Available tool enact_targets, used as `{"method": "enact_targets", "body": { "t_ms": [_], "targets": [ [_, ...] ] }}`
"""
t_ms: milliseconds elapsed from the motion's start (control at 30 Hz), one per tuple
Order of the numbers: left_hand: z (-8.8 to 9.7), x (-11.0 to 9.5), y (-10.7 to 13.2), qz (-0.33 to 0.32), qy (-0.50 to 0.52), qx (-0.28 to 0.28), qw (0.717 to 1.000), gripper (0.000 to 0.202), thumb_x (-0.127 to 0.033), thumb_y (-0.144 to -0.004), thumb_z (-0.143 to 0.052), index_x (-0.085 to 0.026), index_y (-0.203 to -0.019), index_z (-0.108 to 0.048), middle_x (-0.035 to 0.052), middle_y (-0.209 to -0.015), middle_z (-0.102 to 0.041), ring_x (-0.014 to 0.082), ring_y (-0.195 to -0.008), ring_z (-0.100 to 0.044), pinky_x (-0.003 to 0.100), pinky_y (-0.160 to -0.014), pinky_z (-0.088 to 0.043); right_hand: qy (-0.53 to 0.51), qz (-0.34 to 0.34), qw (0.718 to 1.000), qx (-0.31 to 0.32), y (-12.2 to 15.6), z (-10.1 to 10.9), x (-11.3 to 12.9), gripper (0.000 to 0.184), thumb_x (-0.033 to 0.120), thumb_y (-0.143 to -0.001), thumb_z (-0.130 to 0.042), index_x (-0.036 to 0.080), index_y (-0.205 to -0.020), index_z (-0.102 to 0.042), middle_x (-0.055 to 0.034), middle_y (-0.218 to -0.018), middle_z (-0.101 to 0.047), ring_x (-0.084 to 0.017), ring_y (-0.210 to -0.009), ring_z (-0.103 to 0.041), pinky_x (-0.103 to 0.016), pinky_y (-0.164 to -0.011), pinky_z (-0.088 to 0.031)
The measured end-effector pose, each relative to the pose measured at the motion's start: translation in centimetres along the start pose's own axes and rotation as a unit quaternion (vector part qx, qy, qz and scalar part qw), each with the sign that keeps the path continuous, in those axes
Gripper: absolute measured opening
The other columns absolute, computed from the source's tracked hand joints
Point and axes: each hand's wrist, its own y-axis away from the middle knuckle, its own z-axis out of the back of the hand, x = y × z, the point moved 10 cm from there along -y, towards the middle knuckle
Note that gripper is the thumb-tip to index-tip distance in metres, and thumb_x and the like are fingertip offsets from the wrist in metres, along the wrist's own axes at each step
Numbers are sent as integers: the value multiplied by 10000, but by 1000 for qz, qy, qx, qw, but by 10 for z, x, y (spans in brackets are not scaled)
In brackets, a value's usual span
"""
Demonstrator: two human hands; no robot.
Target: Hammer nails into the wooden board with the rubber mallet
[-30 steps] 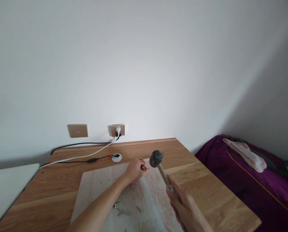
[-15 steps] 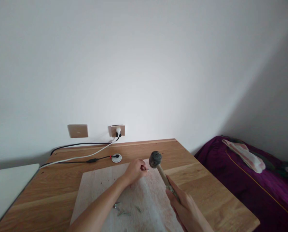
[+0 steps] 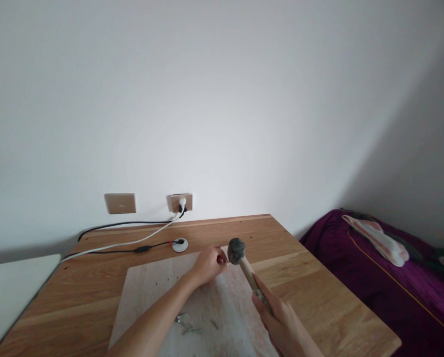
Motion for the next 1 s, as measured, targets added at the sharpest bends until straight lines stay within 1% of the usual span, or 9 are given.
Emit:
{"method": "enact_targets", "body": {
  "t_ms": [67,167,233,333,433,533,667,867,1000],
  "targets": [
    [1,0,0,1,-1,0,1000,168,-120,-726,-652,-153,-783,-806,52,-819,-755,186,-739,-661,265,-705,-458,-4,-17,1000,12,0,-4,-3,885,730,-958,-357,87,-1526,-576,-7,-600,-579,-204,-536,-589,-288,-560,-475],
    [-1,2,1,4,3,4,1000,147,-138,-743,-667,-149,-793,-805,53,-833,-758,182,-734,-667,257,-686,-454,-32,-59,996,52,5,-8,-5,862,692,-993,-331,108,-1619,-428,69,-519,-474,-149,-358,-463,-249,-402,-359],
    [-2,2,0,3,5,6,1000,134,-134,-745,-673,-147,-784,-801,52,-835,-757,179,-733,-668,253,-683,-452,-44,-55,996,60,7,-6,0,817,640,-1022,-321,111,-1641,-379,79,-537,-470,-130,-330,-431,-241,-389,-337],
    [-2,1,0,4,2,5,1000,145,-110,-733,-668,-146,-776,-802,50,-827,-757,179,-731,-666,253,-689,-451,-38,-20,999,24,5,0,6,765,613,-1023,-362,120,-1596,-477,20,-616,-596,-169,-480,-579,-271,-553,-480],
    [0,1,0,9,-6,1,1000,171,-96,-729,-654,-147,-783,-808,54,-820,-756,185,-741,-665,260,-698,-450,-18,0,1000,-2,1,0,2,806,676,-979,-404,102,-1513,-591,-53,-696,-689,-235,-661,-670,-312,-695,-535],
    [1,1,0,10,-9,1,1000,167,-101,-727,-664,-145,-795,-810,58,-826,-757,189,-753,-668,264,-708,-453,-16,-15,1000,5,1,-3,-5,853,722,-966,-374,108,-1520,-583,-30,-623,-639,-218,-540,-617,-302,-585,-517],
    [-2,2,0,7,0,6,1000,143,-123,-751,-664,-134,-795,-800,63,-857,-762,181,-747,-676,254,-695,-462,-45,-59,996,39,6,-6,-9,847,714,-992,-344,148,-1614,-450,67,-513,-487,-144,-337,-439,-253,-431,-420],
    [1,0,1,7,-6,0,1000,158,-108,-735,-665,-154,-790,-806,57,-838,-762,191,-761,-673,264,-720,-461,-12,-17,1000,2,1,-4,-4,835,702,-964,-389,118,-1529,-578,14,-558,-541,-198,-501,-575,-271,-516,-470],
    [0,-1,1,4,-2,4,1000,153,-129,-750,-660,-159,-796,-803,53,-842,-763,188,-753,-668,261,-716,-463,-17,-46,999,21,2,-6,-10,843,717,-967,-371,145,-1565,-533,36,-523,-520,-168,-389,-488,-259,-448,-418]
  ]
}}
